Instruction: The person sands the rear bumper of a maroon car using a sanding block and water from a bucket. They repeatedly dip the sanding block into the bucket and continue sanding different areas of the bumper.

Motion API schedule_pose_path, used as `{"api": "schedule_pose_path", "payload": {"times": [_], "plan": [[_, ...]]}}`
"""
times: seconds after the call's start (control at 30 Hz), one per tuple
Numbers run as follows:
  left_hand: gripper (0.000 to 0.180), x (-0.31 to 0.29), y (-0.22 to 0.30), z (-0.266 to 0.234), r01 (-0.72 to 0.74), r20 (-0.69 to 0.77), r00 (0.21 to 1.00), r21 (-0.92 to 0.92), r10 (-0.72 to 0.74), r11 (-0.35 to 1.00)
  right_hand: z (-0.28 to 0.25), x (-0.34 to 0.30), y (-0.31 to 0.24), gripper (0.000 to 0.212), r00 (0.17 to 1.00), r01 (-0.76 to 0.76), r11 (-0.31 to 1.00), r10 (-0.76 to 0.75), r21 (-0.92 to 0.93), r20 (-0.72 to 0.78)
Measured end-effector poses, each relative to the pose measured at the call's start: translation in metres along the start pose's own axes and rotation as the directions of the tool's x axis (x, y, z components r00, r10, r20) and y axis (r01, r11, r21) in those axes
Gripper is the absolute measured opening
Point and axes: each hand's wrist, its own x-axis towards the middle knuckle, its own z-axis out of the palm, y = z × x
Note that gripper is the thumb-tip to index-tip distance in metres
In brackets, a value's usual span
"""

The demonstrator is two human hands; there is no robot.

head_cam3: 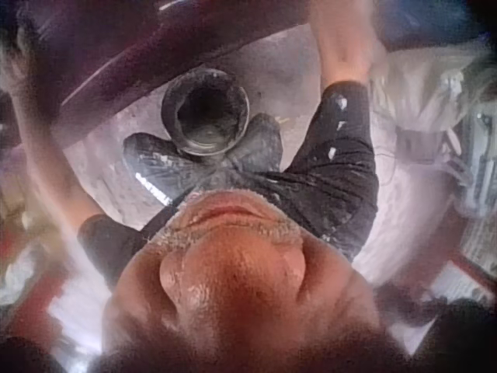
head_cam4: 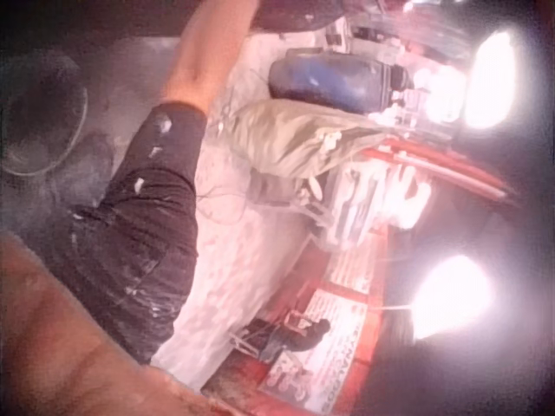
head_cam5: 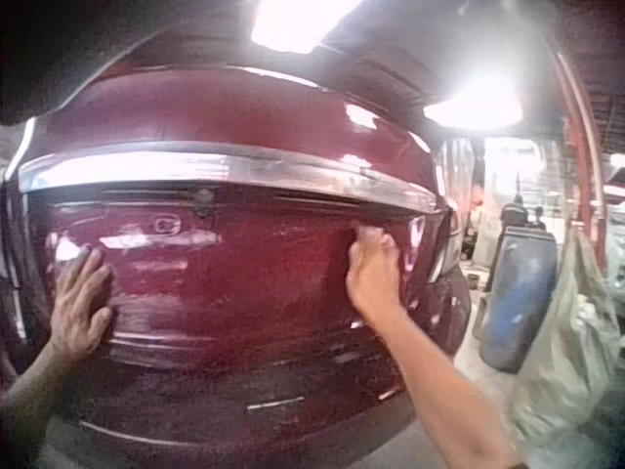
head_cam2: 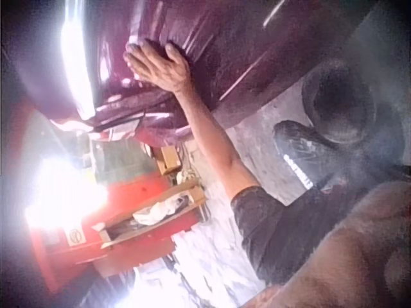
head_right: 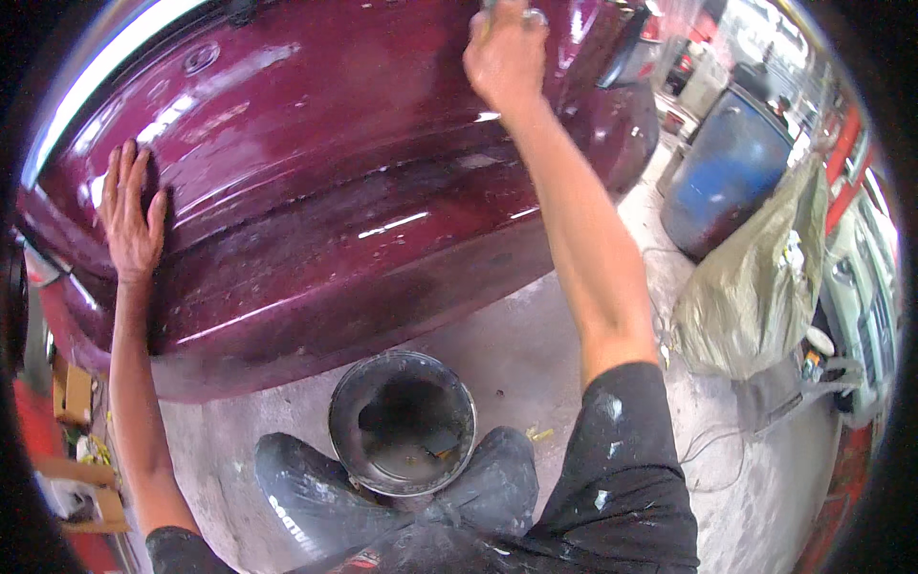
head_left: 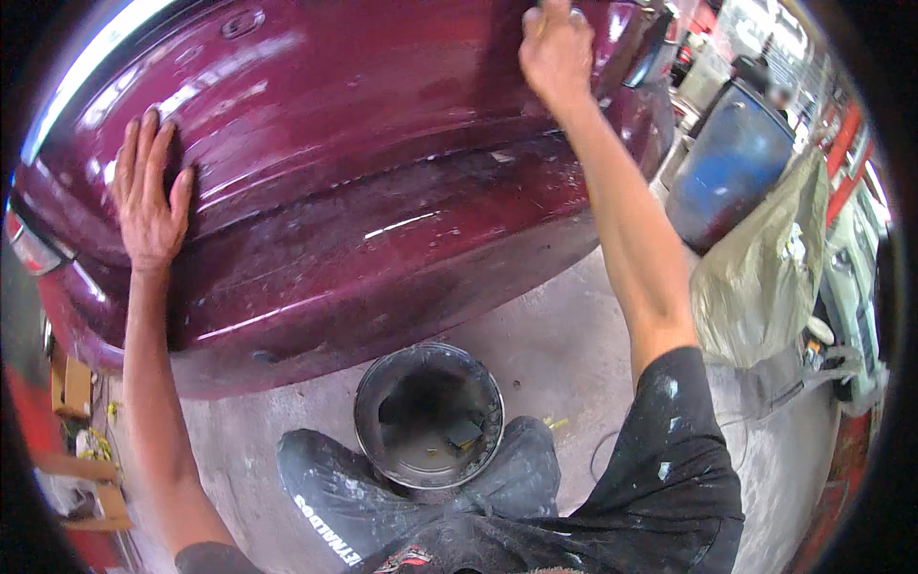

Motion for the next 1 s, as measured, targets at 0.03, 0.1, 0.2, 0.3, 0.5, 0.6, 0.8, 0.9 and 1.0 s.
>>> {"api": "schedule_pose_path", "payload": {"times": [0.03,0.1,0.2,0.3,0.5,0.6,0.8,0.9,1.0], "plan": [[0.051,0.002,0.005,0.006,0.013,-0.002,1.000,-0.014,-0.013,1.000,0.008,-0.022,-0.011,0.044,0.979,0.202,0.976,-0.203,0.083,-0.001],[0.052,-0.004,-0.001,0.003,0.015,0.025,1.000,0.022,-0.016,1.000,0.007,-0.069,-0.079,0.053,0.892,0.442,0.857,-0.451,0.265,-0.029],[0.053,-0.006,-0.007,0.002,-0.003,-0.011,1.000,0.001,0.003,1.000,0.007,-0.085,-0.083,0.062,0.819,0.496,0.803,-0.559,0.330,0.128],[0.052,-0.007,-0.009,-0.004,-0.009,-0.003,1.000,0.004,0.009,1.000,-0.005,-0.082,-0.017,0.059,0.798,0.533,0.786,-0.590,0.314,0.123],[0.051,0.001,0.007,0.007,0.006,-0.004,1.000,0.020,-0.006,1.000,-0.010,-0.078,-0.012,0.062,0.826,0.540,0.815,-0.561,0.211,0.051],[0.050,-0.005,-0.005,0.000,0.004,-0.017,1.000,-0.006,-0.004,1.000,0.008,-0.073,-0.099,0.057,0.799,0.553,0.770,-0.598,0.317,0.059],[0.051,-0.003,0.001,0.009,0.004,-0.038,0.999,-0.008,-0.004,1.000,-0.007,-0.090,0.022,0.045,0.939,0.326,0.906,-0.344,0.272,0.021],[0.051,0.001,0.006,0.012,0.018,-0.029,0.999,-0.012,-0.018,1.000,-0.030,-0.096,0.041,0.042,0.941,-0.268,0.954,0.230,0.133,0.249],[0.050,0.000,-0.004,0.005,-0.022,-0.033,0.999,0.002,0.022,1.000,-0.019,-0.101,-0.057,0.049,0.913,-0.264,0.960,0.217,0.095,0.344]]}}
